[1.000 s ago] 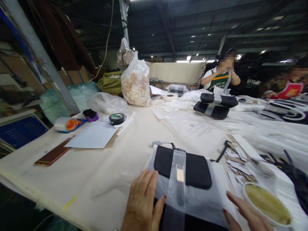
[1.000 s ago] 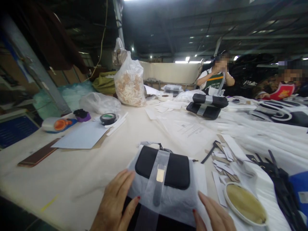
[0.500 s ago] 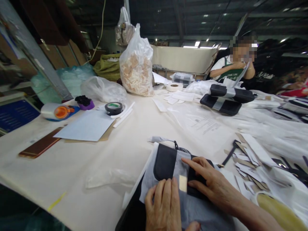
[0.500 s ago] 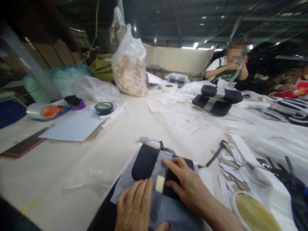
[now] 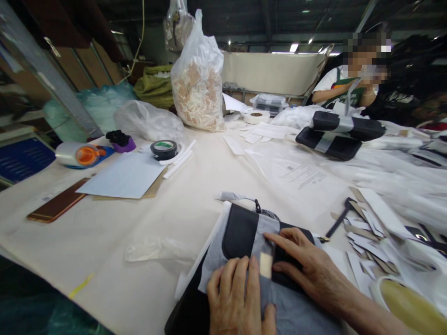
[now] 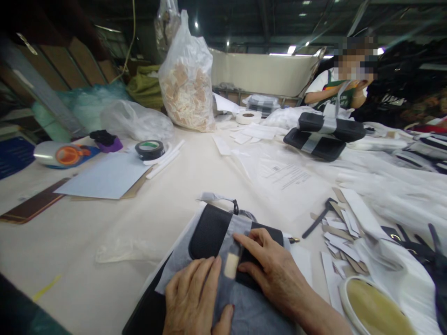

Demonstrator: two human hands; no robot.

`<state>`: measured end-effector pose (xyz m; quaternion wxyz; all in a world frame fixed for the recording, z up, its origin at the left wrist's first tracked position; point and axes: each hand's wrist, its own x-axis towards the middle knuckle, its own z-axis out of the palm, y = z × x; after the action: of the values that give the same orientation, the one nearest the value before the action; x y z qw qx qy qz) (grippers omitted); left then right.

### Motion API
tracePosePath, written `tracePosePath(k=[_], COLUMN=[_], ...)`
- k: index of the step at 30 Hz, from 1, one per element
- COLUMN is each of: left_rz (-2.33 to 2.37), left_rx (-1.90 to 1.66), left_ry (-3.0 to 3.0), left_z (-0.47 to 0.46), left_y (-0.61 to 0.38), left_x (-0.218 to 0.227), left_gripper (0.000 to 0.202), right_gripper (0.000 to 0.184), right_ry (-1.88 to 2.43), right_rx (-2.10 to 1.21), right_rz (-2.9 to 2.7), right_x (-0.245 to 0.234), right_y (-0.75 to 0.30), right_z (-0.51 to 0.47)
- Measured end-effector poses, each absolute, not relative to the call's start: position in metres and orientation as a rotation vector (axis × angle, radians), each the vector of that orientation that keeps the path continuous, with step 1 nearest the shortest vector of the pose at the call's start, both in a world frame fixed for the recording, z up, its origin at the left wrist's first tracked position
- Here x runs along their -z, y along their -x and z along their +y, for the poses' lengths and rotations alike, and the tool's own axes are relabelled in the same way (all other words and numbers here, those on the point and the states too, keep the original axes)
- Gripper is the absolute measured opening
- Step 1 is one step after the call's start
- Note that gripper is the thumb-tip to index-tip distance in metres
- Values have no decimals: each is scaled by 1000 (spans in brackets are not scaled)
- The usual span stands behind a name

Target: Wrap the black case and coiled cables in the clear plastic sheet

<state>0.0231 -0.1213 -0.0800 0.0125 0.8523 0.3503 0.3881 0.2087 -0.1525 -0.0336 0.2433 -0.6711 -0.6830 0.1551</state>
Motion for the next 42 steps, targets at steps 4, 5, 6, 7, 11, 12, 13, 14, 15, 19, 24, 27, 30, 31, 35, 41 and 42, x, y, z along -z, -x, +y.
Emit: tracePosePath(k=[4,5,6,7,11,12,13,14,15,19,24,27,30,31,35,41,42], left_rz=[1074,1069,1063,1058,1040,1029,1016,1001,988,963,933,920,922,923,911,899,902], left_rx=[-1246,-1259,-1266,-1267,-1225,-1219,-1220,-1229,-1243,-1305,-1371,-1383,-1348,-1333,-1326,-1340,-1338], left_ry=[-2659,-2655,-2651,-2647,-2675,-2696,-2717,-2735,-2747,-2771,-2813,-2841,-2891,-2905,-2912,-2880,-2884], left_z=[-121,-121,-122,-122,-121,-121,-120,-120,-119,-118,-114,-111,-110,-109,-109,-111,-112], left_y=[-24,-25,-25,-25,-24,-23,-22,-22,-21,-21,-22,-21,-19,-19,-17,-16,-16], left_x=[80,81,81,82,83,83,83,83,84,86,92,97,99,99,99,97,97], left_gripper=[42,40,39,38,39,40,40,40,41,46,46,46,46,46,45,44,44], right_gripper=[43,43,44,44,40,39,37,36,36,38,38,40,34,30,20,17,17], right_ry=[1819,1819,1820,1819,1784,1792,1816,1855,1904,2036,1949,1907,1881,1869,1803,1764,1760], right_rx=[-351,-352,-361,-376,-457,-448,-418,-372,-323,-272,-691,-825,-822,-793,-620,-466,-455], right_rz=[-1904,-1904,-1899,-1886,-1742,-1671,-1590,-1515,-1462,-1491,-1325,-1229,-1140,-1123,-1157,-1259,-1273], right_x=[38,38,38,37,32,31,30,30,30,28,29,36,45,48,58,58,56], right_y=[-206,-205,-205,-205,-209,-211,-212,-212,-212,-213,-232,-240,-238,-236,-228,-222,-221], right_z=[-154,-155,-156,-156,-153,-151,-148,-144,-140,-127,-113,-108,-107,-107,-109,-114,-115])
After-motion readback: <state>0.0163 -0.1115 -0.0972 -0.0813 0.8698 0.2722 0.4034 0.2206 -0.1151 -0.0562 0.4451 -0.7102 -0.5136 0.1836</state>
